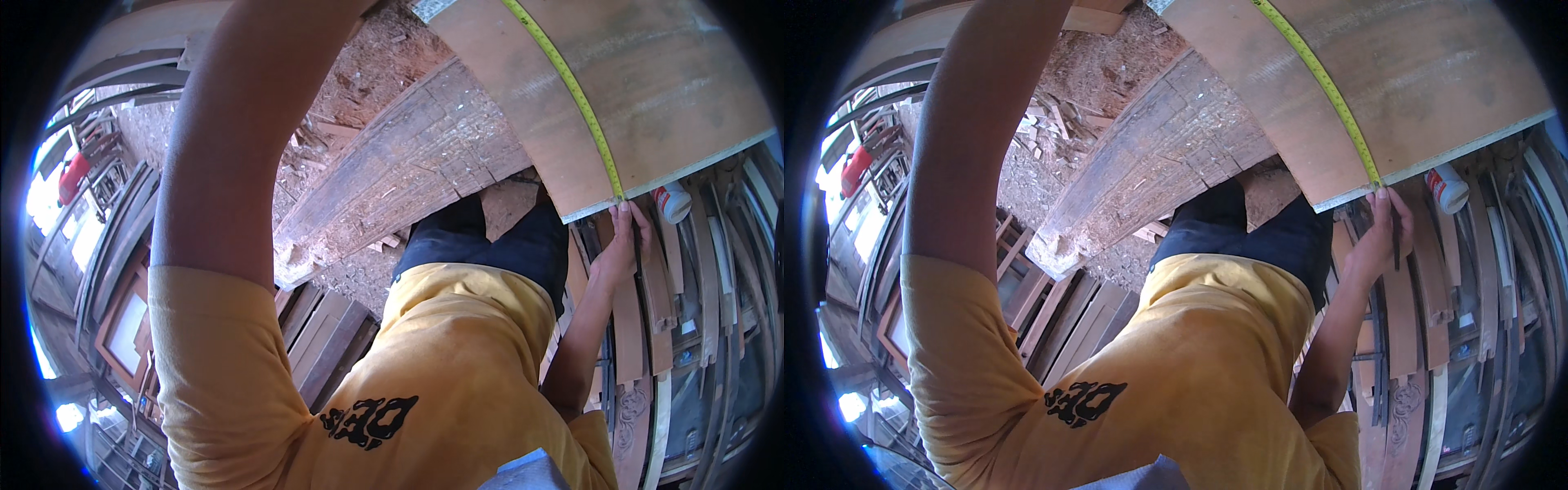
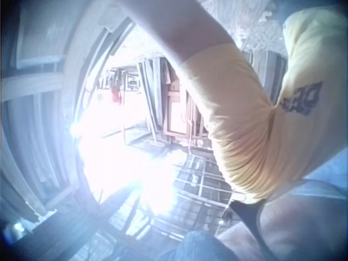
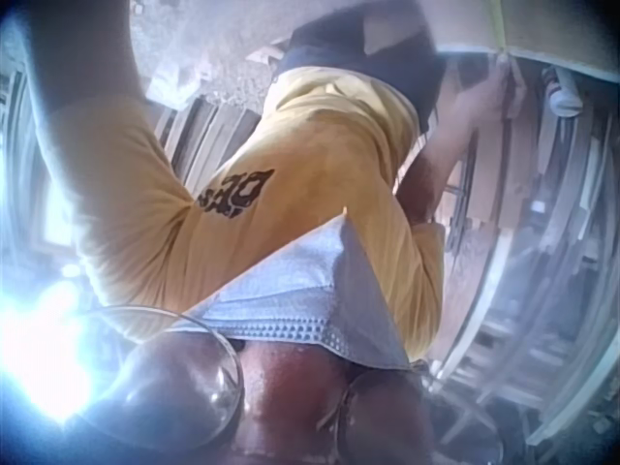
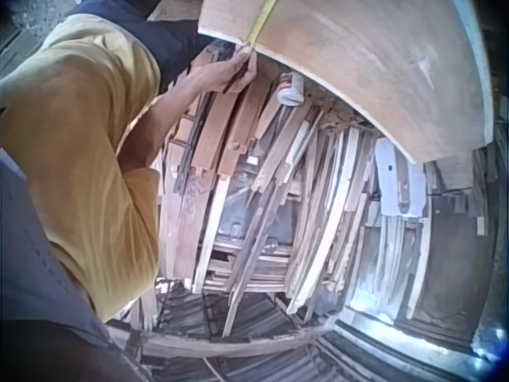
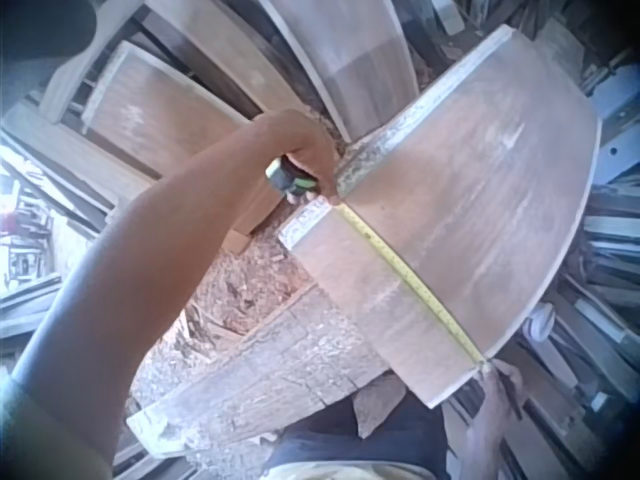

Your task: The person measures curved and straight wood panels using a tape measure, marks them with a pencil, and fits a curved wood strip onto a panel using a hammer.

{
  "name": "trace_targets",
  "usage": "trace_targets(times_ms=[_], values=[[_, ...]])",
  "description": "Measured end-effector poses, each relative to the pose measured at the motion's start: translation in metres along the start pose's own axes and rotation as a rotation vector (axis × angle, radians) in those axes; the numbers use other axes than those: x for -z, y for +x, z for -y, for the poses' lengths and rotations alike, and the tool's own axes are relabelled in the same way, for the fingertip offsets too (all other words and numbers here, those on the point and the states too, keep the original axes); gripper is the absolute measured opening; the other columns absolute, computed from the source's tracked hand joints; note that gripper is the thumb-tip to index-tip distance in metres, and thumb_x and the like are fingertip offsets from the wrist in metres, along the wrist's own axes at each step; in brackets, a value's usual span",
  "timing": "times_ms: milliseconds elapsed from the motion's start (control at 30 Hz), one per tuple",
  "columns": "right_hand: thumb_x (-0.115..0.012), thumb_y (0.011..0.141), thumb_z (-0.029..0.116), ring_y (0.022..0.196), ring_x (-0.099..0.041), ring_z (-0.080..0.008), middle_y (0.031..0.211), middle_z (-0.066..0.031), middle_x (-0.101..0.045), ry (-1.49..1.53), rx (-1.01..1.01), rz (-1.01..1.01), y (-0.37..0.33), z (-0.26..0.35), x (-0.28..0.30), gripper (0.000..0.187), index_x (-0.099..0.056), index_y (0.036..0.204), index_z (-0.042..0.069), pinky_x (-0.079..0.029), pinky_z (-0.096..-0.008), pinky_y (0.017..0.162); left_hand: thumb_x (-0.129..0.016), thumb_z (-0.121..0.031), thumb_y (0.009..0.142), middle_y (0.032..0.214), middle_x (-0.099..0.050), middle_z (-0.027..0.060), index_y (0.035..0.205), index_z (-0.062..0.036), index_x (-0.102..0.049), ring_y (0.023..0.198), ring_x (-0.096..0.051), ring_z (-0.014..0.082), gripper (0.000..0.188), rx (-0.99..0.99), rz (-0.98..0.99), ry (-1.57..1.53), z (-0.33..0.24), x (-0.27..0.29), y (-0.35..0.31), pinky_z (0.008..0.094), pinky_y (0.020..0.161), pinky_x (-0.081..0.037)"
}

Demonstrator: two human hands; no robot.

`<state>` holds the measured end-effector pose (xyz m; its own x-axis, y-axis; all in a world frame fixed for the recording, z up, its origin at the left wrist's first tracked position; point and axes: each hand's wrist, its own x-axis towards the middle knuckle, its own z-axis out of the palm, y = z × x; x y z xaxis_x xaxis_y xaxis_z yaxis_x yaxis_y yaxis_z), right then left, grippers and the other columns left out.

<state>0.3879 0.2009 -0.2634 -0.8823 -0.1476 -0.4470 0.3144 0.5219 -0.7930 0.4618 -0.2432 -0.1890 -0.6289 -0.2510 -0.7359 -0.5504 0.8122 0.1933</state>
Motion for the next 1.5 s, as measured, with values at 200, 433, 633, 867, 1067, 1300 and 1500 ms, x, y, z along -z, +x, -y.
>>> trace_targets(times_ms=[200,433,633,867,1067,1300,1500], values=[[-0.074,0.090,0.009,0.090,-0.069,-0.0208,0.101,-0.0154,-0.071,-0.020,0.057,-0.004,-0.001,0.002,-0.002,0.020,-0.069,0.103,-0.006,-0.056,-0.0296,0.085,-0.083,-0.044,0.073,0.093,-0.074,0.0147,0.092,-0.0089,-0.078,0.086,-0.070,0.0297,0.040,0.000,0.003,0.002,-0.001,-0.001,0.004,0.0422,0.078,-0.054],[-0.074,0.091,0.009,0.090,-0.069,-0.0205,0.101,-0.0154,-0.071,-0.033,0.048,-0.005,0.000,0.001,-0.001,0.021,-0.069,0.104,-0.006,-0.056,-0.0292,0.084,-0.083,-0.044,0.073,0.094,-0.074,0.0149,0.093,-0.0087,-0.078,0.086,-0.070,0.0300,0.040,-0.002,0.007,0.014,-0.004,0.003,0.009,0.0423,0.078,-0.054],[-0.073,0.091,0.009,0.090,-0.069,-0.0197,0.101,-0.0147,-0.071,-0.010,0.043,0.007,0.000,0.001,0.000,0.020,-0.069,0.103,-0.006,-0.056,-0.0288,0.083,-0.083,-0.043,0.074,0.094,-0.074,0.0152,0.093,-0.0086,-0.077,0.087,-0.070,0.0302,0.040,-0.007,0.008,0.025,-0.005,0.005,0.014,0.0424,0.079,-0.054],[-0.073,0.090,0.009,0.089,-0.069,-0.0187,0.101,-0.0139,-0.071,-0.040,0.033,0.010,0.000,0.005,-0.001,0.019,-0.070,0.103,-0.005,-0.056,-0.0287,0.083,-0.083,-0.043,0.074,0.094,-0.074,0.0154,0.093,-0.0084,-0.077,0.087,-0.070,0.0305,0.040,-0.010,0.000,0.028,-0.004,0.006,0.016,0.0425,0.079,-0.054],[-0.073,0.090,0.009,0.091,-0.068,-0.0188,0.101,-0.0134,-0.070,-0.049,0.021,0.006,-0.001,0.008,-0.003,0.019,-0.069,0.102,-0.005,-0.055,-0.0290,0.084,-0.083,-0.043,0.074,0.095,-0.074,0.0156,0.093,-0.0083,-0.077,0.087,-0.070,0.0307,0.040,-0.010,-0.011,0.021,-0.003,0.007,0.017,0.0426,0.079,-0.054],[-0.073,0.091,0.010,0.095,-0.067,-0.0202,0.103,-0.0132,-0.069,-0.027,0.013,0.049,0.000,0.005,0.000,0.020,-0.068,0.105,-0.004,-0.054,-0.0309,0.088,-0.083,-0.042,0.074,0.095,-0.074,0.0159,0.094,-0.0081,-0.077,0.088,-0.071,0.0309,0.040,-0.007,-0.025,0.013,0.001,0.005,0.017,0.0427,0.080,-0.054],[-0.072,0.093,0.013,0.102,-0.065,-0.0201,0.111,-0.0122,-0.066,-0.018,-0.039,0.085,0.002,0.005,0.004,0.022,-0.065,0.107,-0.002,-0.054,-0.0323,0.097,-0.083,-0.042,0.074,0.095,-0.074,0.0161,0.094,-0.0080,-0.077,0.088,-0.071,0.0312,0.040,-0.015,-0.038,0.005,0.002,0.008,0.019,0.0428,0.080,-0.054]])
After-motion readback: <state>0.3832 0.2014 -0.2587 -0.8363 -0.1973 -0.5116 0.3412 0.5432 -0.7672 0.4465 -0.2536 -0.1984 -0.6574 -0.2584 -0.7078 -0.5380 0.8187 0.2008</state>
